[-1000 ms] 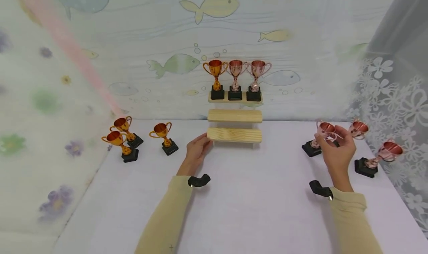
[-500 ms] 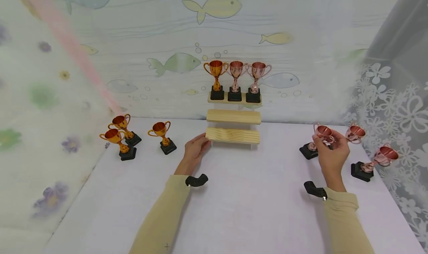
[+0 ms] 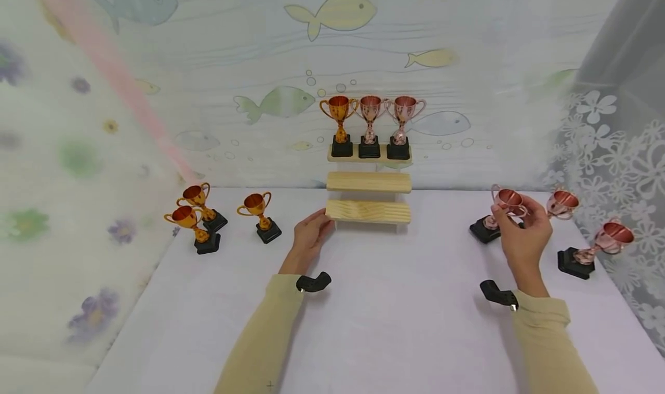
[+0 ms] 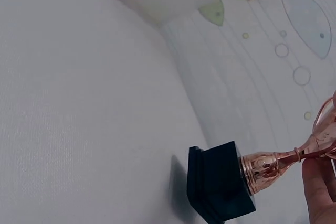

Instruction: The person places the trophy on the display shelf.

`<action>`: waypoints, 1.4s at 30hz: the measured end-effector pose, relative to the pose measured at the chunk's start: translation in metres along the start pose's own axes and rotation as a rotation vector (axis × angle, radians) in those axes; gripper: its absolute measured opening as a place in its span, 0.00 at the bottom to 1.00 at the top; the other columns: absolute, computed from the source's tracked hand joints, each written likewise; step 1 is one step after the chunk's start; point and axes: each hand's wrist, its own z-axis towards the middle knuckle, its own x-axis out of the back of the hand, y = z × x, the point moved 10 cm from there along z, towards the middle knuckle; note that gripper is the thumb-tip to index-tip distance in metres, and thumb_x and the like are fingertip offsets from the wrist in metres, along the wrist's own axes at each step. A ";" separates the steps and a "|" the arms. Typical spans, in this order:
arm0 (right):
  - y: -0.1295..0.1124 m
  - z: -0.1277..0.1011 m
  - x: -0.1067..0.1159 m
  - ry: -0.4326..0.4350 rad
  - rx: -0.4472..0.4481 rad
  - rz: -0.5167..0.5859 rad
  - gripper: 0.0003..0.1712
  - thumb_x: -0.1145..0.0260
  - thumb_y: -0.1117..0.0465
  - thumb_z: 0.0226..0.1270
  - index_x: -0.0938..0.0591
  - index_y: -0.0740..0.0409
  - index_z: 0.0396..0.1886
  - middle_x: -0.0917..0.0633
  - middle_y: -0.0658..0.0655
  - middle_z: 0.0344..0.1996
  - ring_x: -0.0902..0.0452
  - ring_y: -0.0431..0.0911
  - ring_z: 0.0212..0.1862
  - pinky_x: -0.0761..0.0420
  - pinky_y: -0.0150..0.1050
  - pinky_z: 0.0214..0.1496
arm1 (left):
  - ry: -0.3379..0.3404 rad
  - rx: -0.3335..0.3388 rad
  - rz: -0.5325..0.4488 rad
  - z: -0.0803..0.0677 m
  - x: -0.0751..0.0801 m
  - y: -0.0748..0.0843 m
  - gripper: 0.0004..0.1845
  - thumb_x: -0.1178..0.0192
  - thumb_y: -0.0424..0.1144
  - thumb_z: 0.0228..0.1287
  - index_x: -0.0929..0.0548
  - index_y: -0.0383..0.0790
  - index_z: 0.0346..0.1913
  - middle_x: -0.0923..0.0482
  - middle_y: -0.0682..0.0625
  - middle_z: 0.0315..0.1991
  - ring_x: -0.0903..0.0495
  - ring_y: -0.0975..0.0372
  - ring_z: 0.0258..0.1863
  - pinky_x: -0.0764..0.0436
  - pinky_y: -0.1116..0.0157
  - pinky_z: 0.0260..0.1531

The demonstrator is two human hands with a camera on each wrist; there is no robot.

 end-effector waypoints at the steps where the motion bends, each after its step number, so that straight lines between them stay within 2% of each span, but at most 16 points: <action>1: 0.000 0.000 -0.001 -0.003 -0.001 0.016 0.23 0.27 0.75 0.58 0.17 0.59 0.54 0.17 0.42 0.38 0.23 0.35 0.40 0.23 0.19 0.38 | 0.003 -0.002 -0.001 0.000 0.001 0.000 0.19 0.37 0.25 0.65 0.17 0.30 0.59 0.19 0.35 0.57 0.15 0.59 0.45 0.14 0.68 0.50; 6: -0.006 0.000 -0.006 -0.034 0.004 0.021 0.25 0.27 0.75 0.58 0.18 0.62 0.57 0.17 0.43 0.42 0.21 0.35 0.43 0.21 0.17 0.41 | 0.006 -0.004 -0.002 -0.001 0.001 -0.001 0.19 0.38 0.24 0.65 0.17 0.29 0.59 0.19 0.35 0.57 0.15 0.59 0.44 0.14 0.69 0.48; 14: -0.019 -0.003 -0.016 -0.078 0.002 -0.067 0.28 0.28 0.71 0.62 0.20 0.61 0.64 0.20 0.40 0.46 0.23 0.35 0.48 0.22 0.16 0.48 | -0.005 -0.020 0.009 -0.004 -0.002 0.003 0.18 0.39 0.25 0.66 0.17 0.29 0.59 0.19 0.35 0.56 0.15 0.60 0.44 0.14 0.68 0.49; 17: -0.021 -0.004 -0.020 -0.087 -0.009 -0.066 0.29 0.27 0.71 0.62 0.20 0.60 0.64 0.20 0.39 0.46 0.24 0.35 0.49 0.22 0.15 0.48 | -0.002 -0.020 0.012 -0.004 -0.001 0.003 0.18 0.39 0.25 0.66 0.17 0.29 0.59 0.19 0.35 0.56 0.15 0.60 0.43 0.14 0.68 0.49; 25: -0.036 -0.006 -0.036 -0.134 0.025 -0.017 0.29 0.26 0.72 0.60 0.18 0.60 0.62 0.20 0.43 0.44 0.23 0.37 0.46 0.21 0.16 0.46 | -0.013 -0.023 0.003 -0.002 -0.002 0.003 0.18 0.39 0.24 0.66 0.17 0.28 0.59 0.19 0.34 0.57 0.15 0.61 0.41 0.14 0.69 0.47; 31: -0.052 -0.010 -0.050 -0.167 0.055 0.072 0.29 0.27 0.76 0.58 0.18 0.63 0.61 0.19 0.47 0.42 0.22 0.38 0.44 0.20 0.18 0.47 | -0.011 -0.016 0.007 -0.001 -0.002 0.003 0.18 0.39 0.24 0.66 0.17 0.29 0.59 0.19 0.35 0.56 0.14 0.60 0.42 0.14 0.68 0.48; 35: -0.065 -0.013 -0.061 -0.205 0.106 0.054 0.29 0.27 0.76 0.59 0.18 0.63 0.62 0.19 0.47 0.43 0.22 0.39 0.45 0.20 0.18 0.48 | -0.011 -0.015 0.010 -0.001 -0.002 0.002 0.18 0.39 0.25 0.66 0.17 0.29 0.59 0.18 0.35 0.56 0.15 0.60 0.42 0.14 0.68 0.48; 42: -0.080 -0.018 -0.081 -0.271 0.115 0.082 0.28 0.29 0.76 0.60 0.19 0.64 0.62 0.18 0.47 0.43 0.21 0.39 0.45 0.19 0.20 0.49 | -0.012 -0.021 0.009 -0.001 -0.002 0.003 0.18 0.39 0.25 0.66 0.17 0.29 0.58 0.18 0.36 0.55 0.16 0.61 0.42 0.14 0.68 0.49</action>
